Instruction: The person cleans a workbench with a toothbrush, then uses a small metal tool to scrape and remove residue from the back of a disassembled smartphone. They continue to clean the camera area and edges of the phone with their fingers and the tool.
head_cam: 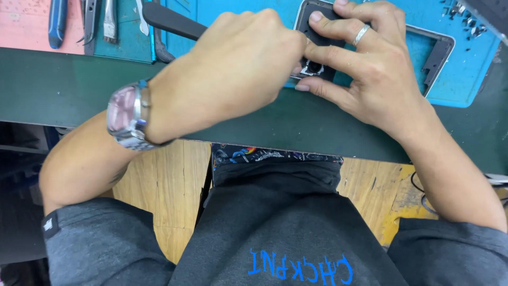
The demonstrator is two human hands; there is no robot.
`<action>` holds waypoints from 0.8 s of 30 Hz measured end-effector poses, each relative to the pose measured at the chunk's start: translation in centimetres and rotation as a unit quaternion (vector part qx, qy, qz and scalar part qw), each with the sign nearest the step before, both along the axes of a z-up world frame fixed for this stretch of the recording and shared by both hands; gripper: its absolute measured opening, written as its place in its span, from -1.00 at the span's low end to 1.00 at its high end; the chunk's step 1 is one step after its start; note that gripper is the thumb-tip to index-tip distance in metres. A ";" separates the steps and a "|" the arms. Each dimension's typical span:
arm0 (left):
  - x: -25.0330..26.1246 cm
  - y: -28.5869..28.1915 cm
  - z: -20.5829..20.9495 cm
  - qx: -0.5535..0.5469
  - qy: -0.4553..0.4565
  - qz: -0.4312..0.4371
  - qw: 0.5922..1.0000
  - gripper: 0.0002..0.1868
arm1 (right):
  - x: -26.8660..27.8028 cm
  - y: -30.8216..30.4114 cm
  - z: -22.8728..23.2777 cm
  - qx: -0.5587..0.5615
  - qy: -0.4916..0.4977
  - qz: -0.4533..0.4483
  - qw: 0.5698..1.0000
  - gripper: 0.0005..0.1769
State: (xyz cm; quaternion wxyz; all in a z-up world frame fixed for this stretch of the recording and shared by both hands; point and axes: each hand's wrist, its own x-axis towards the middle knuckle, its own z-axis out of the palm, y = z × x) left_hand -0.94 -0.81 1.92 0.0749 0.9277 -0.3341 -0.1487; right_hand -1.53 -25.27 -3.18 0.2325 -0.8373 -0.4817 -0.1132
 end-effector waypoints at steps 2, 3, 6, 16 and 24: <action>0.0 1.5 1.3 -0.057 -0.047 -0.015 0.997 -0.69 | 0.3 -0.2 0.0 0.001 0.001 0.013 1.000 -0.44; -0.2 1.7 1.6 -0.056 -0.048 -0.017 0.997 -0.69 | 0.4 -0.2 0.1 0.002 0.000 0.011 1.000 -0.44; -1.8 2.3 2.0 -0.077 -0.109 -0.088 0.987 -0.82 | 0.2 -0.1 0.3 -0.001 0.005 0.015 1.000 -0.51; -3.4 4.8 2.5 -0.033 -0.343 -0.057 0.937 -0.73 | 0.6 0.9 3.6 -0.014 0.021 0.028 0.999 -0.73; 0.6 4.8 -2.9 -0.146 -0.311 -0.050 0.938 -0.89 | 2.0 2.7 3.7 -0.106 0.059 0.034 0.992 -0.97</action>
